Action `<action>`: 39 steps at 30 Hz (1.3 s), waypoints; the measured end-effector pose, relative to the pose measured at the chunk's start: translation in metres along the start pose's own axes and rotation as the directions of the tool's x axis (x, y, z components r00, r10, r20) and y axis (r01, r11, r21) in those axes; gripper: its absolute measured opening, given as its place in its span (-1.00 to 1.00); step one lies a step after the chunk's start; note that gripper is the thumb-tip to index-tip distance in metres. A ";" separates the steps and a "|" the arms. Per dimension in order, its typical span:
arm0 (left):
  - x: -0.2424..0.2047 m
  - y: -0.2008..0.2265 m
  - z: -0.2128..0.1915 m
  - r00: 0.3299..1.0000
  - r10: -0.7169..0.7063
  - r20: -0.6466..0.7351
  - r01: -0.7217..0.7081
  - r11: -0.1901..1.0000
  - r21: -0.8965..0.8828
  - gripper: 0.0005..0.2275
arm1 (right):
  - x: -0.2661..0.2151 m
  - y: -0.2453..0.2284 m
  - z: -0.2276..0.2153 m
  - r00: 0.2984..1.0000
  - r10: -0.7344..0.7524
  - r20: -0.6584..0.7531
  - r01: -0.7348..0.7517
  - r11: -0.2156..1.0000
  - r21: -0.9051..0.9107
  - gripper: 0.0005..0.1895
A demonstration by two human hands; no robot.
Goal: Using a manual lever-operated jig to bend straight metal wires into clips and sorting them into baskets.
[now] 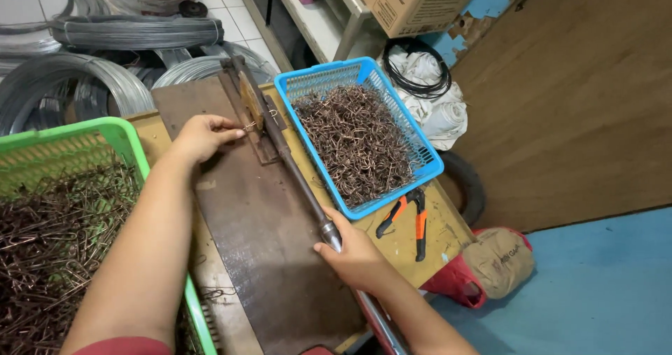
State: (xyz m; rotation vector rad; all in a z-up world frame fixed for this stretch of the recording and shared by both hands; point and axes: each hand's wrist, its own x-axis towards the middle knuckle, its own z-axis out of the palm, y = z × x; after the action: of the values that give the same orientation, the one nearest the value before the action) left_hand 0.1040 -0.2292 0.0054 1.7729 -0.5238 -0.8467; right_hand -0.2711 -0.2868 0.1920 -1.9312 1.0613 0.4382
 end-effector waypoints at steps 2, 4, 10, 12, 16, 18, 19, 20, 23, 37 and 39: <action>0.006 -0.005 0.003 0.997 0.052 -0.060 -0.044 0.991 0.128 -0.82 | 0.010 0.011 0.004 1.000 -0.010 0.019 0.009 0.998 0.067 -0.18; 0.005 -0.004 0.005 0.987 0.113 -0.113 -0.081 0.963 0.256 -0.84 | 0.025 0.028 0.007 0.999 -0.023 0.036 0.017 0.991 0.136 -0.16; 0.012 -0.006 0.013 0.949 0.249 -0.192 -0.181 0.932 0.313 -0.84 | 0.023 0.026 0.001 0.989 -0.147 0.001 0.147 0.989 -0.034 -0.18; 0.014 -0.011 0.019 0.926 0.338 -0.168 -0.266 0.900 0.345 -0.85 | 0.009 0.012 -0.001 0.994 -0.103 0.034 0.103 0.995 0.001 -0.17; 0.008 -0.005 0.020 0.928 0.326 -0.183 -0.260 0.914 0.310 -0.88 | 0.002 0.005 0.002 0.997 -0.065 0.032 0.064 0.998 0.016 -0.18; 0.010 -0.005 0.021 0.935 0.297 -0.195 -0.234 0.927 0.291 -0.88 | 0.005 0.006 0.007 0.999 -0.047 0.025 0.047 0.999 -0.001 -0.18; 0.010 -0.005 0.021 0.936 0.295 -0.193 -0.233 0.928 0.290 -0.88 | 0.009 0.011 0.008 0.999 -0.044 0.026 0.044 0.999 -0.002 -0.18; 0.011 -0.005 0.022 0.928 0.323 -0.185 -0.260 0.918 0.299 -0.88 | 0.013 0.016 0.010 0.998 -0.060 0.006 0.060 0.998 0.037 -0.18; 0.010 -0.007 0.020 0.924 0.332 -0.189 -0.268 0.916 0.299 -0.88 | 0.023 0.026 0.015 0.994 -0.108 -0.024 0.110 0.991 0.077 -0.19; -0.087 0.096 0.085 0.264 0.946 -0.191 -0.570 0.312 0.760 -0.57 | 0.068 0.067 0.032 0.961 -0.229 -0.153 0.213 0.970 -0.115 -0.69; -0.115 0.114 0.128 0.164 0.930 0.330 -0.955 0.067 0.288 -0.23 | 0.075 0.071 0.034 0.964 -0.213 -0.161 0.183 0.966 -0.183 -0.67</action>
State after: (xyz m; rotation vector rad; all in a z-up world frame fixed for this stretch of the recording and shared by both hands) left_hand -0.0621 -0.2688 0.1211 1.2578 -1.8190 0.2704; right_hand -0.2824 -0.3153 0.0881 -2.2359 0.9542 0.2492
